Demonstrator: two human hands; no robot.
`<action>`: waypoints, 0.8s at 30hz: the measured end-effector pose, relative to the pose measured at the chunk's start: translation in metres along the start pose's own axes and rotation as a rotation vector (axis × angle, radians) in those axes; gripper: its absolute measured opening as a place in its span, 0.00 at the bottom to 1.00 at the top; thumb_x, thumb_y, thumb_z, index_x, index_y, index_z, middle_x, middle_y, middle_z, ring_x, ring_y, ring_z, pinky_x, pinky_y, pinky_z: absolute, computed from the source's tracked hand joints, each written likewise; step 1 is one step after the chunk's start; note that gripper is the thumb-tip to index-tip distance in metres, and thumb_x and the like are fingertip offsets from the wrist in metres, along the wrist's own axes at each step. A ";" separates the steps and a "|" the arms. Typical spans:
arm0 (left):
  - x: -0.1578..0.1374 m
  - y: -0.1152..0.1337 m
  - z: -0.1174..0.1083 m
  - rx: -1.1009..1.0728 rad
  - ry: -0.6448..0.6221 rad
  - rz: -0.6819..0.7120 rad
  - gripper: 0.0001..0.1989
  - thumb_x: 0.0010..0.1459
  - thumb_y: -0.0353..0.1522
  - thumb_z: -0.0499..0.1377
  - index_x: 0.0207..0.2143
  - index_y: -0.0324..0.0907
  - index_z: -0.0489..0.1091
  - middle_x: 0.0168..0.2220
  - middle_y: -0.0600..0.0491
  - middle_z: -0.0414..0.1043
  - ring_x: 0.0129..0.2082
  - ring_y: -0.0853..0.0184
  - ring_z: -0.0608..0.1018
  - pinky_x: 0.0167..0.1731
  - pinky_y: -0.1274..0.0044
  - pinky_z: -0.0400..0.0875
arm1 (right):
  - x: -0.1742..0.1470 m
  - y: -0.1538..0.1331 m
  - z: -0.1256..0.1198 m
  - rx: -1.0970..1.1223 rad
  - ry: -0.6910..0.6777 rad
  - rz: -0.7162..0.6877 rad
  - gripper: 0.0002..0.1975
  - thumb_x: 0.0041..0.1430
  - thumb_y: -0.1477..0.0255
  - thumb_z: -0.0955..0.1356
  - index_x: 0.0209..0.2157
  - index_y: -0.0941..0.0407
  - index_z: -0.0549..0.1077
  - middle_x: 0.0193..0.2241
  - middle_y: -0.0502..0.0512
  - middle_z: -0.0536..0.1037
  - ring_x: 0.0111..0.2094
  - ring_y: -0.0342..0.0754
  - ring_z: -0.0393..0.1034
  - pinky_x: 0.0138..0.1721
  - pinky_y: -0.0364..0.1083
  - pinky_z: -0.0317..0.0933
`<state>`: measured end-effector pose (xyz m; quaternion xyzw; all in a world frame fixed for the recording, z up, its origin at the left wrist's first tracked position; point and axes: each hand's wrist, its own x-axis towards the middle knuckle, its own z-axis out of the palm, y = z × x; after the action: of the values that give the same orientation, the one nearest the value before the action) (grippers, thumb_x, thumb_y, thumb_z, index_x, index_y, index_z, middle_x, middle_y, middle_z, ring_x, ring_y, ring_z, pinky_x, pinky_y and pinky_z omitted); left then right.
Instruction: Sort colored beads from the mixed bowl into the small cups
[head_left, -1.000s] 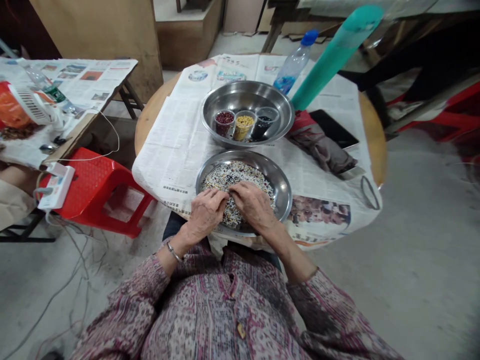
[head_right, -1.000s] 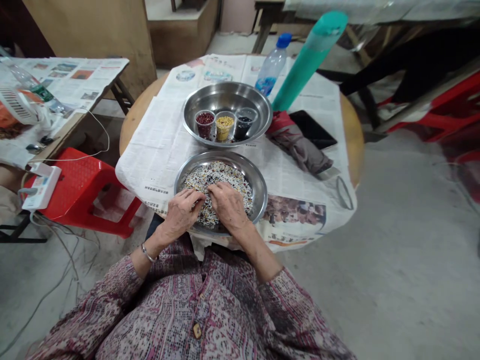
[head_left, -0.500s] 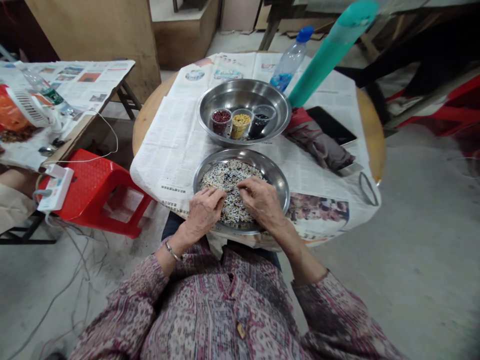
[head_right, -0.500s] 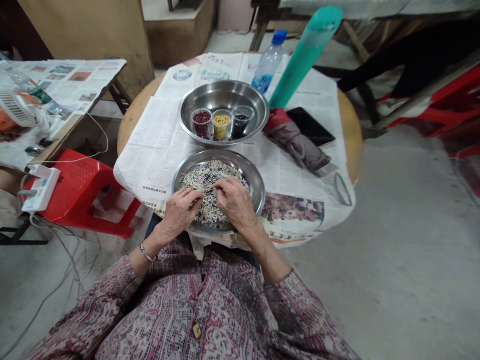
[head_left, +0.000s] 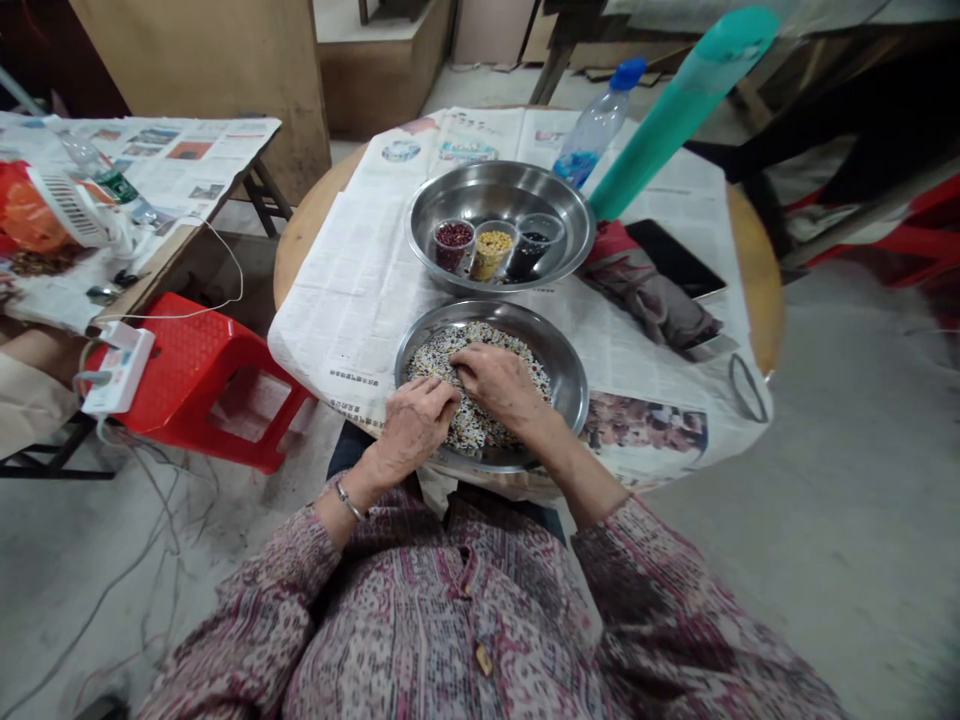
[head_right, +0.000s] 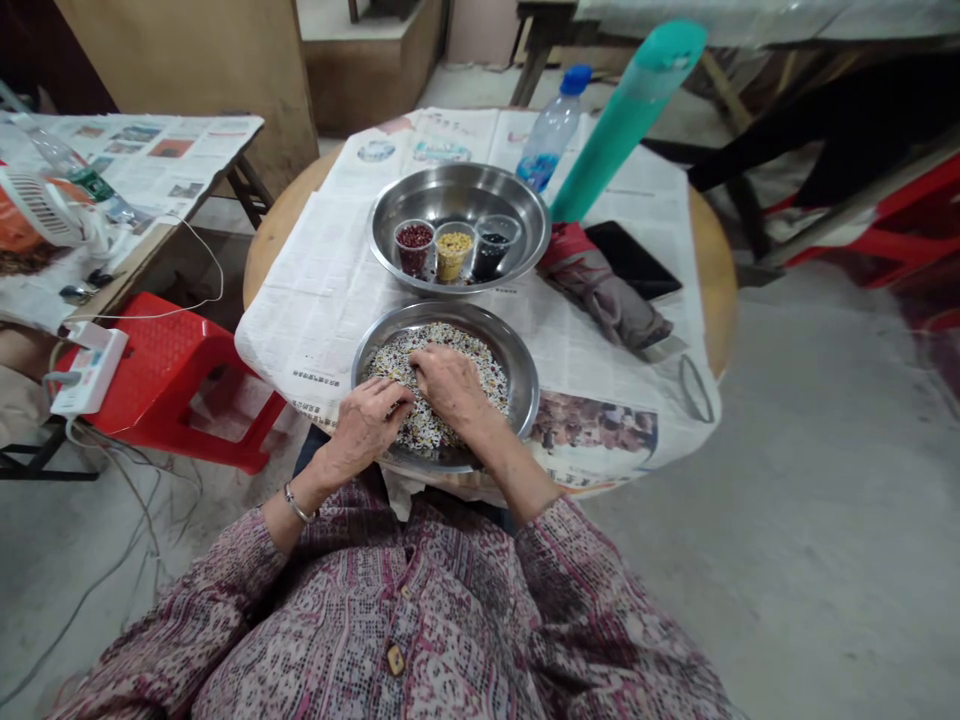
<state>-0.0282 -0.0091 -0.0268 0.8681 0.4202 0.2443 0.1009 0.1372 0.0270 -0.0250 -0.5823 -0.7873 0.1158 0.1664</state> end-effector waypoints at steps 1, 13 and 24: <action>0.000 0.000 0.000 0.000 -0.005 -0.002 0.07 0.66 0.26 0.56 0.33 0.41 0.70 0.33 0.52 0.75 0.38 0.64 0.76 0.42 0.73 0.70 | -0.001 0.001 0.000 0.013 0.026 0.000 0.13 0.61 0.77 0.63 0.39 0.56 0.79 0.39 0.59 0.81 0.40 0.51 0.74 0.42 0.47 0.64; 0.001 0.000 -0.001 -0.035 0.001 -0.023 0.07 0.68 0.26 0.54 0.41 0.41 0.72 0.36 0.51 0.76 0.39 0.64 0.77 0.43 0.73 0.71 | -0.029 0.007 -0.011 0.385 0.207 0.076 0.10 0.59 0.72 0.66 0.35 0.55 0.80 0.33 0.54 0.83 0.34 0.49 0.77 0.39 0.47 0.67; -0.001 -0.002 -0.001 -0.044 -0.034 -0.056 0.05 0.65 0.27 0.59 0.34 0.42 0.71 0.33 0.53 0.76 0.36 0.64 0.76 0.42 0.73 0.70 | 0.068 -0.002 -0.067 0.400 0.442 0.119 0.08 0.57 0.70 0.68 0.35 0.55 0.81 0.32 0.55 0.84 0.31 0.48 0.75 0.39 0.48 0.69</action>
<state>-0.0301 -0.0087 -0.0268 0.8577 0.4368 0.2358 0.1341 0.1442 0.0902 0.0458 -0.5941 -0.6581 0.1488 0.4379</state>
